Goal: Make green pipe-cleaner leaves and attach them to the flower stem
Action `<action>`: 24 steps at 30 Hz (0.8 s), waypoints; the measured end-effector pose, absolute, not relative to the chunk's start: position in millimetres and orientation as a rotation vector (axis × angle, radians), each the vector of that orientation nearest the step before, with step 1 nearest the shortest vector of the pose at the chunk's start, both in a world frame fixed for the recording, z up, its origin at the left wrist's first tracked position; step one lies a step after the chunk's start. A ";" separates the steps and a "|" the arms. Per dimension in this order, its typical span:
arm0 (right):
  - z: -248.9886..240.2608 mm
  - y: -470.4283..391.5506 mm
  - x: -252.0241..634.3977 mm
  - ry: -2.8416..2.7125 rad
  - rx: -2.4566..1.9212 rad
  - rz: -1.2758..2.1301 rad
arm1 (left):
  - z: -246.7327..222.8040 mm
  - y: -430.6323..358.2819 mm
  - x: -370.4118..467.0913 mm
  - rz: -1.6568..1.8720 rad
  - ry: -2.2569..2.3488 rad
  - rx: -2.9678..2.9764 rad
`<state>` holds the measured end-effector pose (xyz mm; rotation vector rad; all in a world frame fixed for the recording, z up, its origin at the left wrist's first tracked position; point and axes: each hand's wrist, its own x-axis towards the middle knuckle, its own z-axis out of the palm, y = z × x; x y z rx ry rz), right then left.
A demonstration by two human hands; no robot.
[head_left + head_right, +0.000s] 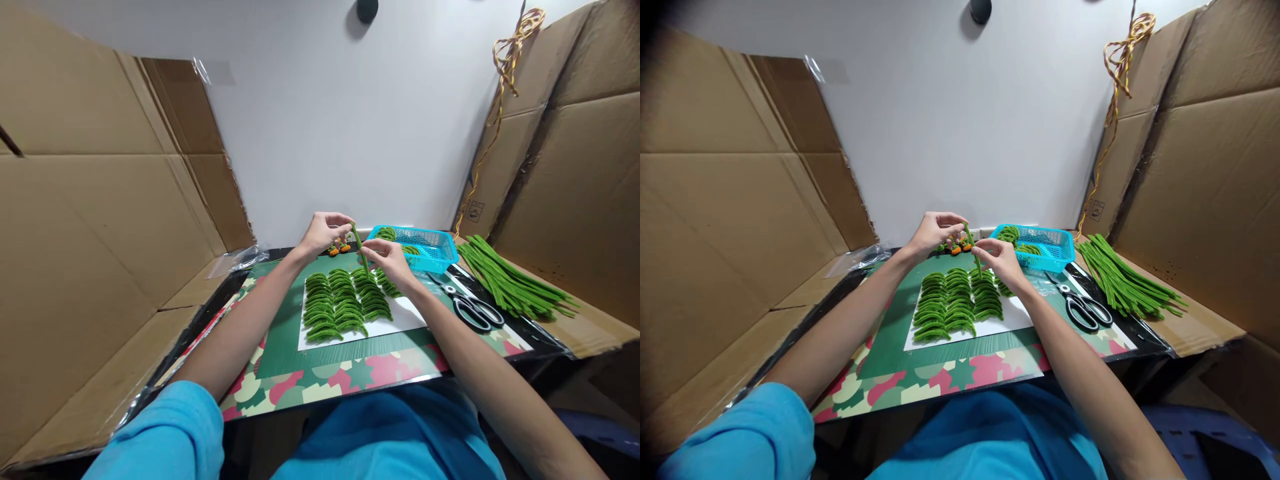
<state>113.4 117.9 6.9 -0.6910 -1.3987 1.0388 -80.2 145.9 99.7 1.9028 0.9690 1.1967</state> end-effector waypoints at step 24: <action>1.0 116.5 102.4 -1.419 -0.694 1.045 | 101.3 133.9 -67.1 1.074 0.970 2.001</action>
